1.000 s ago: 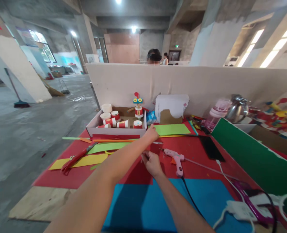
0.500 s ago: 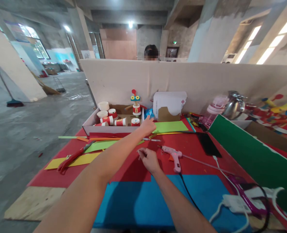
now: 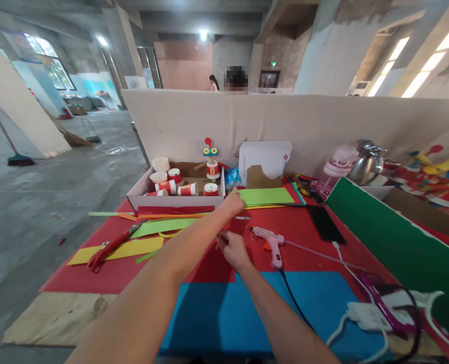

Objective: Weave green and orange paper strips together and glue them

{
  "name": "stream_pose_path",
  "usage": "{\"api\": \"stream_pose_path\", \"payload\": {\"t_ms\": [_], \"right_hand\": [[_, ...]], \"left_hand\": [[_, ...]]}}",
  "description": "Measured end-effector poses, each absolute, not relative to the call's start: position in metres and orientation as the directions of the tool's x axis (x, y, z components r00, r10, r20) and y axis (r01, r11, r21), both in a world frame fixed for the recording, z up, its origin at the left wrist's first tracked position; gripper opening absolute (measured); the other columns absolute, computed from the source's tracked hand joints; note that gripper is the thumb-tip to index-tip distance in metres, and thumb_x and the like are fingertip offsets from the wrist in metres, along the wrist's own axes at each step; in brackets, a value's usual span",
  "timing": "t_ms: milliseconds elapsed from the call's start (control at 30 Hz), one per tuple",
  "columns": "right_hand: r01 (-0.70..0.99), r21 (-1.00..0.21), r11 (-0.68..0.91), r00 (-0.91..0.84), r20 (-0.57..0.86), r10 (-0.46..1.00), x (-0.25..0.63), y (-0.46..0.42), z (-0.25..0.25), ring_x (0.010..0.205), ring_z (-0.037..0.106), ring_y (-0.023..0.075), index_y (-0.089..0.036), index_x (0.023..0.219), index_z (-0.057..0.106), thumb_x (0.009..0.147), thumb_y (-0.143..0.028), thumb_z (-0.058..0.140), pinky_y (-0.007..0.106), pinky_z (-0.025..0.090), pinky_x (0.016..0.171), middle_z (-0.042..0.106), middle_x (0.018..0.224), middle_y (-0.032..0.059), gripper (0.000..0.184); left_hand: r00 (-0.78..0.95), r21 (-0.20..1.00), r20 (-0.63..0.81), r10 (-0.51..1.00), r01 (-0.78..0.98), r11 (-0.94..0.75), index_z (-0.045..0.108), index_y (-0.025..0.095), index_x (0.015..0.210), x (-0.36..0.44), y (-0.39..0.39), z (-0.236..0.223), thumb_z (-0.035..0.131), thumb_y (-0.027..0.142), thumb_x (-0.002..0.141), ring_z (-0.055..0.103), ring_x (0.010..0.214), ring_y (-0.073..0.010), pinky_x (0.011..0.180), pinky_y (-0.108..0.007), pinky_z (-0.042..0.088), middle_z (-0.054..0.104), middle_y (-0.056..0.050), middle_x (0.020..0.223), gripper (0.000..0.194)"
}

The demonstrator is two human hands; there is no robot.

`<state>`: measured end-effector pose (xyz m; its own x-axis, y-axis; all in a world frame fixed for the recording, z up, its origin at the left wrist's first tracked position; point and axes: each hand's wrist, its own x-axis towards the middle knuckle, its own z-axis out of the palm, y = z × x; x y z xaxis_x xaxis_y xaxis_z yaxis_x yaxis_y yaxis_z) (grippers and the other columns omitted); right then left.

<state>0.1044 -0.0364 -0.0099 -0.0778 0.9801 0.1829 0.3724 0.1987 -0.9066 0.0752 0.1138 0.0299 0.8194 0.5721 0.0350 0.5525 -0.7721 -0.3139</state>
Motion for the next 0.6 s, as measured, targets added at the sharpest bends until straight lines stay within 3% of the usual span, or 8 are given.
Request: {"api": "stream_pose_path", "payload": {"t_ms": [133,200,267,333,400,467,533,600], "right_hand": [[0.372,-0.91,0.181,-0.056,0.173,0.983,0.104,-0.035,-0.012,0.057,0.06,0.0147,-0.02,0.078,0.064,0.082,-0.025,0.049,0.023,0.044,0.059,0.064,0.057,-0.0008,0.016],[0.396,-0.899,0.187,-0.066,0.175,0.982,0.104,-0.034,-0.013,0.057,0.06,0.0145,-0.021,0.077,0.064,0.082,-0.026,0.05,0.023,0.043,0.059,0.064,0.056,-0.0012,0.016],[0.418,-0.886,0.2,-0.078,0.185,0.98,0.105,-0.033,-0.014,0.057,0.059,0.0147,-0.022,0.076,0.064,0.082,-0.027,0.05,0.023,0.042,0.058,0.063,0.056,-0.0014,0.016],[0.415,-0.883,0.22,-0.086,0.202,0.976,0.106,-0.033,-0.013,0.056,0.059,0.0148,-0.022,0.076,0.063,0.083,-0.028,0.05,0.023,0.042,0.057,0.063,0.056,-0.0013,0.016],[0.394,-0.889,0.235,-0.092,0.216,0.972,0.106,-0.034,-0.012,0.056,0.059,0.0145,-0.022,0.076,0.063,0.084,-0.029,0.049,0.023,0.042,0.056,0.063,0.056,-0.001,0.017],[0.369,-0.901,0.229,-0.097,0.208,0.973,0.106,-0.035,-0.01,0.055,0.059,0.014,-0.021,0.074,0.062,0.084,-0.03,0.049,0.022,0.042,0.055,0.063,0.056,-0.001,0.018],[0.345,-0.917,0.201,-0.096,0.179,0.979,0.105,-0.037,-0.007,0.053,0.058,0.0134,-0.02,0.074,0.061,0.083,-0.031,0.049,0.022,0.042,0.053,0.062,0.056,-0.0012,0.019],[0.339,-0.923,0.182,-0.094,0.159,0.983,0.105,-0.038,-0.005,0.053,0.058,0.0131,-0.02,0.075,0.061,0.083,-0.031,0.049,0.022,0.042,0.053,0.061,0.056,-0.0014,0.018]], "left_hand": [[0.826,-0.351,0.033,0.563,0.537,-0.767,0.067,0.013,0.068,0.065,0.098,0.054,0.053,0.007,0.078,0.056,0.095,-0.0238,0.1,-0.048,0.029,0.069,-0.01,0.072,0.019],[0.843,-0.37,0.145,0.518,0.532,-0.762,0.068,0.012,0.075,0.051,0.084,0.07,0.05,0.01,0.08,0.055,0.096,-0.0255,0.097,-0.048,0.03,0.068,-0.012,0.077,0.019],[0.827,-0.336,0.235,0.511,0.562,-0.756,0.066,0.012,0.08,0.029,0.065,0.087,0.047,0.012,0.081,0.055,0.092,-0.0249,0.092,-0.044,0.034,0.066,-0.011,0.076,0.019],[0.781,-0.26,0.226,0.583,0.625,-0.736,0.064,0.013,0.083,0.0,0.042,0.102,0.046,0.016,0.079,0.057,0.082,-0.0226,0.081,-0.038,0.038,0.065,-0.01,0.076,0.018],[0.697,-0.129,0.114,0.708,0.717,-0.685,0.062,0.016,0.084,-0.033,0.015,0.114,0.043,0.017,0.079,0.055,0.067,-0.0181,0.068,-0.03,0.038,0.063,-0.006,0.07,0.02],[0.674,0.029,-0.06,0.736,0.738,-0.674,0.063,0.018,0.085,-0.067,-0.015,0.122,0.041,0.018,0.08,0.052,0.06,-0.0146,0.059,-0.026,0.035,0.063,-0.002,0.07,0.022],[0.715,0.176,-0.287,0.638,0.694,-0.698,0.065,0.02,0.081,-0.097,-0.046,0.127,0.045,0.018,0.079,0.052,0.06,-0.0133,0.056,-0.023,0.034,0.065,-0.001,0.071,0.021],[0.716,0.325,-0.566,0.409,0.649,-0.688,0.069,0.023,0.074,-0.119,-0.076,0.128,0.052,0.019,0.077,0.054,0.059,-0.0126,0.053,-0.022,0.034,0.068,0.001,0.07,0.018]]}}
